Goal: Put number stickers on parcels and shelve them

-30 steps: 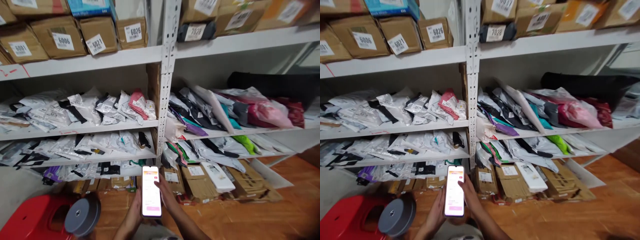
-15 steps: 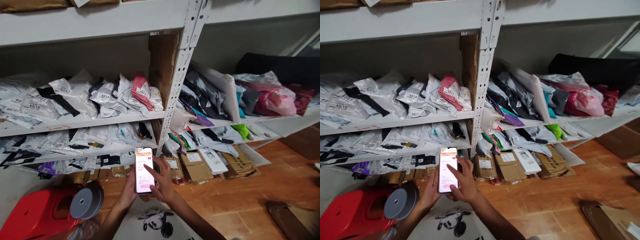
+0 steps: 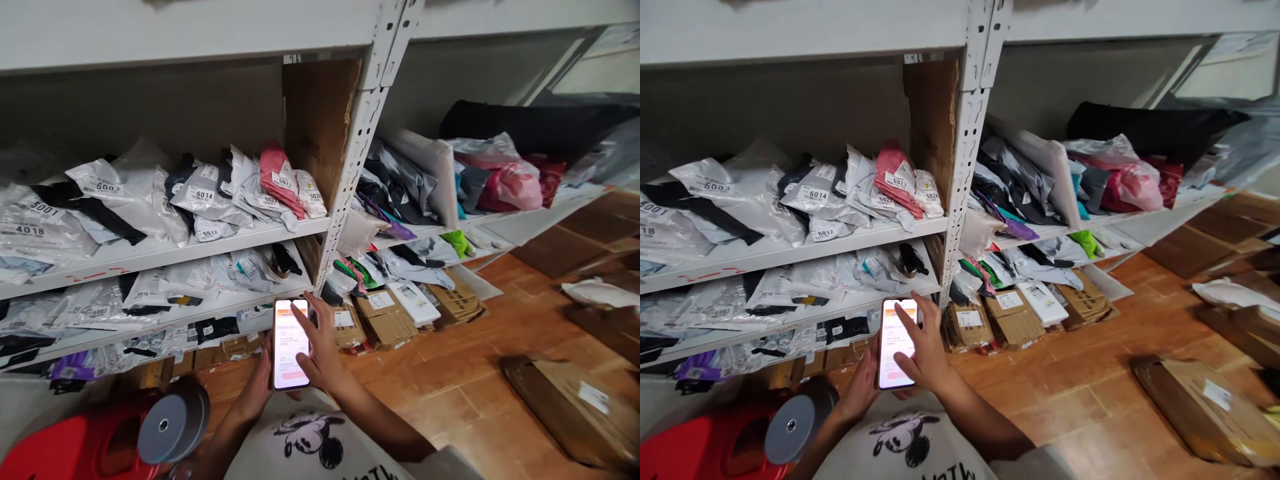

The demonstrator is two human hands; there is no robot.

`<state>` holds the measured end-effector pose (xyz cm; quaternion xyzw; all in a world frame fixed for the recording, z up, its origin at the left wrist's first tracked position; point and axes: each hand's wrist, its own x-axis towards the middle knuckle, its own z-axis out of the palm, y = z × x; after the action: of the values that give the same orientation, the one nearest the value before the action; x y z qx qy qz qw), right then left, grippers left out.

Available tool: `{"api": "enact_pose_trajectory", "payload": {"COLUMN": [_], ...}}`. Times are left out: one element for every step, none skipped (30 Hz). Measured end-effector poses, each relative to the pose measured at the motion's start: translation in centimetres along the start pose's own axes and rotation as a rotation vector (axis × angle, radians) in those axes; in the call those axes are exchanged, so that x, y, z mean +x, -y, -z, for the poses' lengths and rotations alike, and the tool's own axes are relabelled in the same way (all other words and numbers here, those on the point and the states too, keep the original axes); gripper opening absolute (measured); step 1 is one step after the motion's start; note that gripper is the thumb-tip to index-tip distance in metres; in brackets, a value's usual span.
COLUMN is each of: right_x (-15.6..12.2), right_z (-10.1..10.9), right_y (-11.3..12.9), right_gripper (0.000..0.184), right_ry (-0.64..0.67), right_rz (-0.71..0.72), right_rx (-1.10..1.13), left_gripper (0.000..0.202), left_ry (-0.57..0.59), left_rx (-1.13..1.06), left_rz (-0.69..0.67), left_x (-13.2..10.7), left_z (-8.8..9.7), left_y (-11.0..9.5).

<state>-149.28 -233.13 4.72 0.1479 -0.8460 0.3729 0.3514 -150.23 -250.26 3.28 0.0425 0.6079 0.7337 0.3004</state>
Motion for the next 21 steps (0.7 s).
{"api": "enact_pose_trajectory", "payload": {"right_x": [-0.4, -0.9, -1.3, -1.7, -2.0, -2.2, -2.4, -2.4, -2.4, -2.3, -2.3, -2.2, -2.1, -2.1, -2.2, -2.2, -2.4, -2.5, -2.8, -3.0, -3.2], "right_z": [-0.1, -0.2, -0.3, -0.3, -0.4, -0.4, -0.5, -0.6, -0.8, -0.9, -1.0, -1.1, -1.2, -1.3, -1.4, -1.4, -1.5, -1.5, -1.5, -1.5, -1.5], "right_y": [-0.1, -0.2, -0.3, -0.3, -0.4, -0.5, -0.5, -0.5, -0.5, -0.4, -0.4, -0.4, -0.4, -0.4, -0.4, -0.4, -0.4, -0.5, -0.6, -0.7, -0.8], "right_gripper": [0.064, 0.062, 0.058, 0.053, 0.05, 0.047, 0.046, 0.046, 0.046, 0.048, 0.049, 0.05, 0.05, 0.049, 0.048, 0.048, 0.049, 0.051, 0.052, 0.051, 0.048], "right_ry": [-0.034, -0.058, -0.07, -0.073, -0.071, -0.07, -0.068, -0.064, -0.056, -0.048, -0.037, -0.025, -0.01, 0.006, 0.019, 0.023, 0.014, -0.007, -0.034, -0.06, -0.08], "right_rz": [0.007, 0.017, 0.033, 0.058, 0.089, 0.12, 0.146, 0.162, 0.168, 0.166, 0.16, 0.154, 0.149, 0.145, 0.144, 0.144, 0.148, 0.153, 0.163, 0.18, 0.205], "right_rx": [0.017, 0.022, 0.014, -0.002, -0.023, -0.044, -0.061, -0.074, -0.082, -0.085, -0.084, -0.079, -0.074, -0.069, -0.064, -0.06, -0.058, -0.058, -0.06, -0.061, -0.06], "left_gripper": [0.078, 0.074, 0.07, 0.065, 0.061, 0.058, 0.056, 0.055, 0.056, 0.057, 0.058, 0.06, 0.061, 0.063, 0.064, 0.066, 0.067, 0.068, 0.07, 0.071, 0.073], "left_ry": [-0.032, -0.062, -0.087, -0.103, -0.114, -0.12, -0.123, -0.129, -0.137, -0.148, -0.158, -0.166, -0.166, -0.159, -0.145, -0.132, -0.119, -0.105, -0.092, -0.085, -0.081], "left_rx": [0.041, 0.077, 0.114, 0.146, 0.173, 0.195, 0.204, 0.201, 0.185, 0.16, 0.136, 0.112, 0.09, 0.07, 0.052, 0.038, 0.028, 0.024, 0.025, 0.029, 0.036], "left_rz": [-0.021, -0.036, -0.046, -0.049, -0.051, -0.05, -0.046, -0.038, -0.028, -0.018, -0.009, -0.002, 0.001, 0.002, 0.001, -0.004, -0.01, -0.018, -0.025, -0.033, -0.041], "left_x": [0.0, -0.1, -0.1, -0.2, -0.2, -0.3, -0.3, -0.2, -0.1, 0.0, 0.1, 0.2, 0.3, 0.4, 0.4, 0.4, 0.4, 0.3, 0.3, 0.3, 0.3], "left_z": [0.3, 0.6, 0.9, 1.1, 1.3, 1.5, 1.5, 1.6, 1.5, 1.5, 1.4, 1.4, 1.4, 1.4, 1.4, 1.4, 1.4, 1.4, 1.4, 1.4, 1.4], "left_y": [0.1, 0.2, 0.3, 0.4, 0.4, 0.3, 0.2, 0.1, 0.0, -0.1, -0.1, 0.0, 0.0, 0.2, 0.2, 0.3, 0.3, 0.3, 0.2, 0.1, 0.1]}}
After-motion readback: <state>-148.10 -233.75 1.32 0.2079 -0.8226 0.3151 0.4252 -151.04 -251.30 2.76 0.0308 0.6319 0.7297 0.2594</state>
